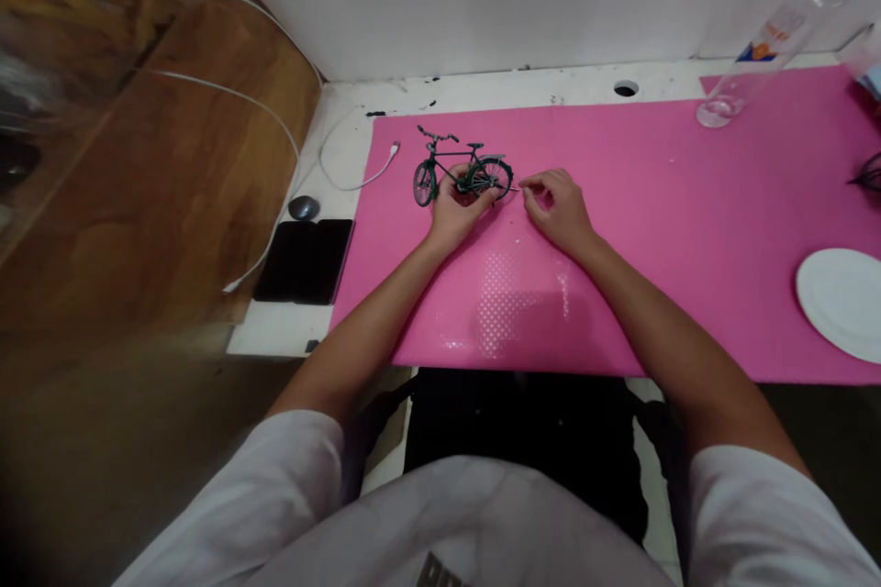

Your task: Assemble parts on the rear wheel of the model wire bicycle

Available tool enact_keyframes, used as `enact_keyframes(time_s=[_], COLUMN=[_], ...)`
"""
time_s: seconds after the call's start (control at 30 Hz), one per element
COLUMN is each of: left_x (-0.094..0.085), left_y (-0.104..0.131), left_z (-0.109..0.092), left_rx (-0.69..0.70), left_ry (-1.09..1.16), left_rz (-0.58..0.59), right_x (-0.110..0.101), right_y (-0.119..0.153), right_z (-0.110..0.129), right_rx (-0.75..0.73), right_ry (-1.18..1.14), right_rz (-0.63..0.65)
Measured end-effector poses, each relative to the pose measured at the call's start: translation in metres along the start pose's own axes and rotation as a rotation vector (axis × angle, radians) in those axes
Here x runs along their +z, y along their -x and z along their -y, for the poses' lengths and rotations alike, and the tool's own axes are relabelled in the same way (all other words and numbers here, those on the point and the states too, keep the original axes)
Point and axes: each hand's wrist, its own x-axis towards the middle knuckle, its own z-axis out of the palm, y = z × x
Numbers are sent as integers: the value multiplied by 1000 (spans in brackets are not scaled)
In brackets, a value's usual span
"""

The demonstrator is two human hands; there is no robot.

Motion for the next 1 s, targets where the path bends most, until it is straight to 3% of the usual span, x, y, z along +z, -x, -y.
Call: enact_keyframes(time_s=[0.23, 0.7, 1.0], left_x=[2, -1, 0], left_y=[-1, -2, 1], left_z=[-5, -3, -9], left_rx=[-35, -24, -46], left_ry=[-37, -1, 30], left_rz=[-2, 41, 24], right_x=[0, 0, -1], right_y=[-1, -1, -1], right_z=[-2, -4, -2], right_rx=[33, 56, 78], right_ry=[-7, -22, -11], right_rz=[97, 47, 82])
